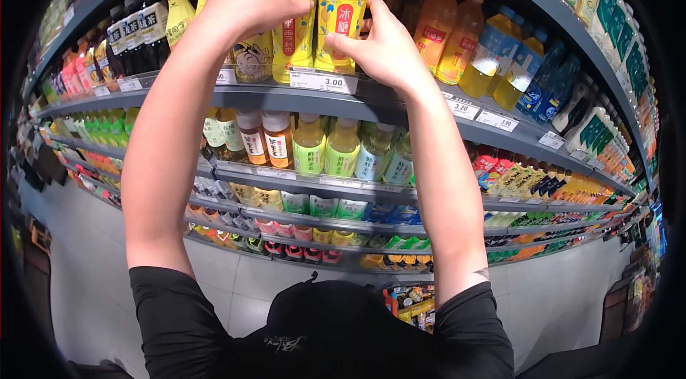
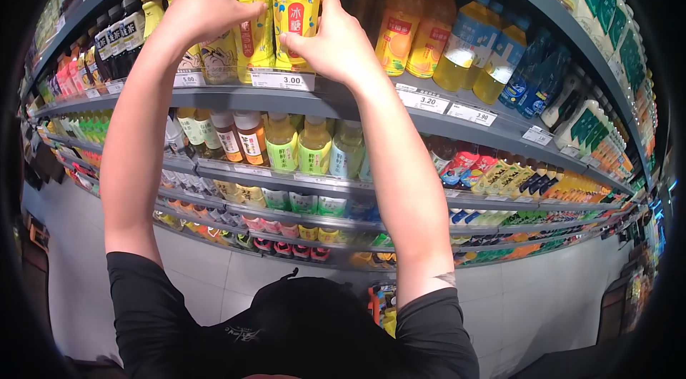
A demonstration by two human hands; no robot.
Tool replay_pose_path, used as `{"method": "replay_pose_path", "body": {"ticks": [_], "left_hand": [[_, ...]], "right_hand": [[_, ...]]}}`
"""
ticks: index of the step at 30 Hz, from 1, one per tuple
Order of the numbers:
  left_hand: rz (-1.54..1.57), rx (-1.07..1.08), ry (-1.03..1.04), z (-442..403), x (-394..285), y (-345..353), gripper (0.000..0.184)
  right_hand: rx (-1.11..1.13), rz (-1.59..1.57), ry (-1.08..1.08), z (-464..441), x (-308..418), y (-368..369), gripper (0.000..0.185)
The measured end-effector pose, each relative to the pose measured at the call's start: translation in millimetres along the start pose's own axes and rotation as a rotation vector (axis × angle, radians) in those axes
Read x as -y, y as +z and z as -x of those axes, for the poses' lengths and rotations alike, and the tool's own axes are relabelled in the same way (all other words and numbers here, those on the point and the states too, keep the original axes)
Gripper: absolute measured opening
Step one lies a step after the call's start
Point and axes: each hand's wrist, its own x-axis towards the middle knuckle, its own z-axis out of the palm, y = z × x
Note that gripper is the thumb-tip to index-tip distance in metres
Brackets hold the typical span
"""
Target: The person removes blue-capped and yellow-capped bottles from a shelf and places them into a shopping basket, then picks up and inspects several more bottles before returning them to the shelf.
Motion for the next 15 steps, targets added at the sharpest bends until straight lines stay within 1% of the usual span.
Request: {"method": "replay_pose_path", "body": {"ticks": [1,2,4,8,11,14,15], "left_hand": [[-0.042,-0.016,0.007,1.0,-0.7,-1.7,0.078],[-0.005,0.032,-0.035,3.5,-1.8,-4.8,0.074],[0.068,0.128,-0.119,14.4,-14.8,-33.6,0.065],[0.09,0.083,-0.114,13.8,-11.9,-26.6,0.066],[0.129,0.099,-0.099,12.8,-9.1,-26.2,0.069],[0.14,0.2,-0.174,12.9,-16.9,-39.6,0.072],[0.145,0.174,-0.166,13.7,-15.9,-36.0,0.072]], "right_hand": [[-0.006,0.007,-0.002,-1.1,-0.9,1.3,0.065],[-0.007,0.003,-0.008,-1.0,-0.1,1.3,0.065],[-0.01,-0.004,-0.018,0.2,2.4,-0.5,0.066],[-0.009,-0.021,-0.017,-0.5,-0.9,-0.7,0.068],[-0.016,-0.018,-0.037,-0.6,-0.6,-1.7,0.071],[-0.017,-0.042,-0.018,-3.2,-5.2,0.6,0.073],[-0.016,-0.038,-0.019,-3.0,-5.6,0.8,0.073]]}}
